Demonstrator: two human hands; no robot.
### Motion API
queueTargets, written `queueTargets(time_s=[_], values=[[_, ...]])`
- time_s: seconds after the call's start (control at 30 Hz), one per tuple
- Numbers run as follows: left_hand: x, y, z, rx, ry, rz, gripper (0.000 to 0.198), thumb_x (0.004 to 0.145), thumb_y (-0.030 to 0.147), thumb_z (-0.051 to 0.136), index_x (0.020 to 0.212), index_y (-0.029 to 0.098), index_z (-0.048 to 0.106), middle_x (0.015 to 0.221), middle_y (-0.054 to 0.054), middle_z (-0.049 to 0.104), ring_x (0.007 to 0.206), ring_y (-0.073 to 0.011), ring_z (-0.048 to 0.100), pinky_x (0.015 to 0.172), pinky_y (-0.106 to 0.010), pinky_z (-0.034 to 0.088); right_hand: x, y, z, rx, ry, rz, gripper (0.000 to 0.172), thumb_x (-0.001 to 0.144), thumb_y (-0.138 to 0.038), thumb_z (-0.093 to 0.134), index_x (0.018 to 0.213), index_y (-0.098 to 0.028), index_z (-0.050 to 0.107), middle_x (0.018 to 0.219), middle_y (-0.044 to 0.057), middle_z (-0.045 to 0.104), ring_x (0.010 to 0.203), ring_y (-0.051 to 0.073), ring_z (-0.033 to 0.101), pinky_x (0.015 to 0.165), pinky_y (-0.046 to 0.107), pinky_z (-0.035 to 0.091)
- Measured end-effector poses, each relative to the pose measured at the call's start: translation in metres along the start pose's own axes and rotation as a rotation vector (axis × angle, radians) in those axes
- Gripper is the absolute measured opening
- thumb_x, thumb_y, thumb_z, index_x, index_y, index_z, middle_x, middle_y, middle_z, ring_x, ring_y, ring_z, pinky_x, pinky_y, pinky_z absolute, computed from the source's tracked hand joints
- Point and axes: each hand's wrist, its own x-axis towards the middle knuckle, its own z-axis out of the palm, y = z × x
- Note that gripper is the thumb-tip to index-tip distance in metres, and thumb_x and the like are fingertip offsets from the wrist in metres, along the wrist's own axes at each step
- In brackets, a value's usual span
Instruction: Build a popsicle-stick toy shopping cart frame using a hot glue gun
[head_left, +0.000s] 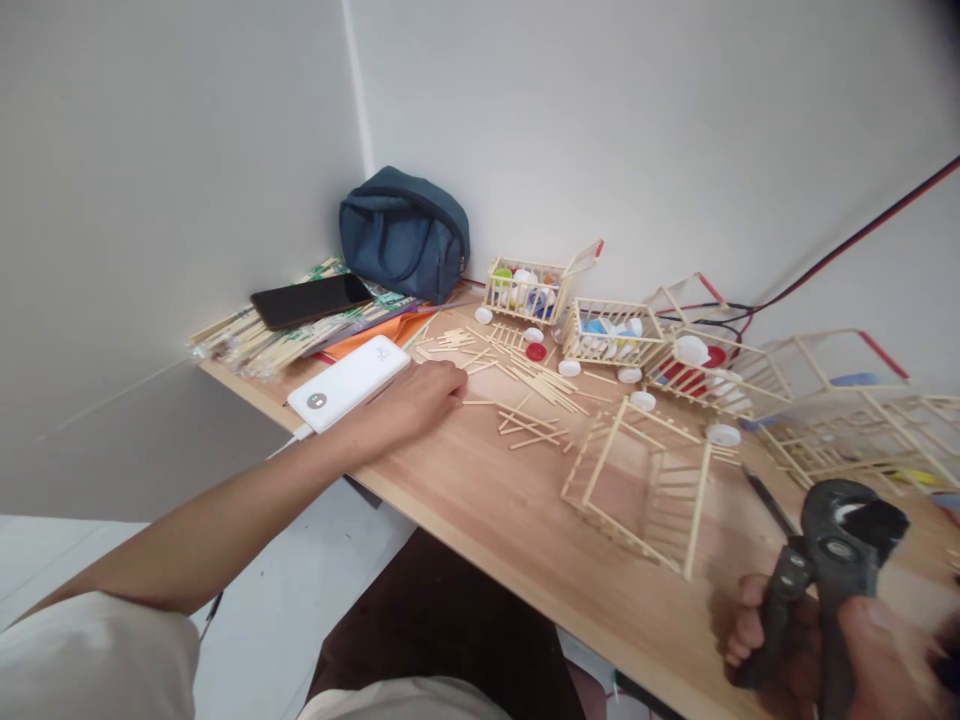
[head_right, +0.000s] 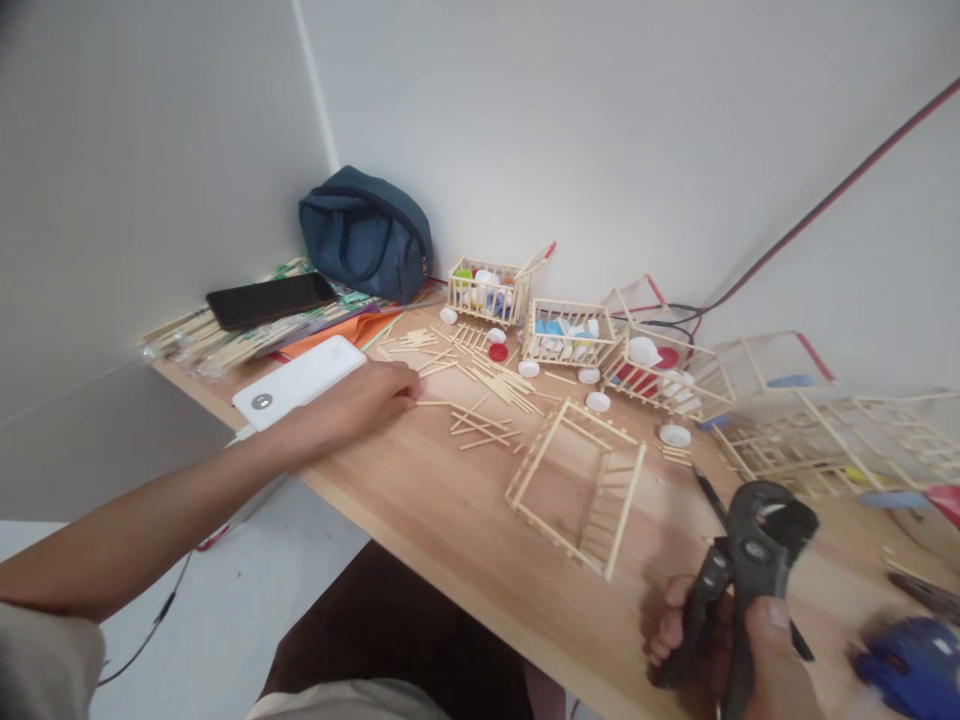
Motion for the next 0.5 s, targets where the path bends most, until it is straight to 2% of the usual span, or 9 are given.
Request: queueTargets(time_s=[0.07, 0.17, 0.3, 0.37, 0.5], values=[[-0.002, -0.002, 0.002, -0.002, 0.04, -0.04, 0.013, 0.079, 0.013, 0.048, 0.071, 0.018, 0.057, 0.078, -0.003, 0.061, 0.071, -0.017, 0.052, 0.064, -0.029, 0.033, -0.003, -0.008, 0.013, 0.026, 0.055, 0.024, 0.049, 0.054, -0.074, 0.069, 0.074, -0.03, 0.061, 0.062, 0.005, 0.057, 0.043, 0.019, 0.052, 0.035, 0.035, 0.046], [0.007, -0.006, -0.001, -0.032, 0.077, -0.091, 0.011, 0.079, 0.014, 0.049, 0.074, 0.017, 0.058, 0.076, -0.004, 0.062, 0.07, -0.0171, 0.053, 0.062, -0.028, 0.033, -0.007, -0.01, 0.016, 0.055, 0.061, 0.067, 0.049, 0.052, -0.074, 0.07, 0.069, -0.029, 0.061, 0.061, 0.005, 0.056, 0.044, 0.018, 0.052, 0.038, 0.034, 0.047], [0.033, 0.004, -0.004, -0.113, 0.0, -0.04, 0.013, 0.079, 0.019, 0.056, 0.085, 0.015, 0.066, 0.071, -0.001, 0.066, 0.063, -0.0137, 0.057, 0.058, -0.024, 0.038, -0.005, -0.003, 0.009, 0.106, 0.041, 0.08, 0.045, 0.055, -0.071, 0.07, 0.07, -0.029, 0.063, 0.062, 0.005, 0.056, 0.046, 0.018, 0.052, 0.038, 0.034, 0.046], [0.044, 0.014, 0.003, -0.128, -0.027, 0.012, 0.014, 0.078, 0.018, 0.058, 0.086, 0.015, 0.069, 0.072, 0.0, 0.068, 0.064, -0.013, 0.059, 0.059, -0.023, 0.039, -0.004, -0.001, 0.008, 0.12, 0.043, 0.083, 0.043, 0.056, -0.068, 0.072, 0.071, -0.029, 0.063, 0.064, 0.005, 0.057, 0.047, 0.018, 0.053, 0.039, 0.033, 0.047], [0.059, 0.031, 0.026, -0.083, -0.044, 0.132, 0.012, 0.074, 0.011, 0.059, 0.072, 0.017, 0.069, 0.073, -0.002, 0.067, 0.073, -0.0156, 0.058, 0.067, -0.026, 0.038, -0.004, -0.003, 0.011, 0.158, 0.062, 0.094, 0.051, 0.046, -0.065, 0.081, 0.071, -0.026, 0.061, 0.063, 0.003, 0.058, 0.048, 0.017, 0.054, 0.04, 0.03, 0.049]])
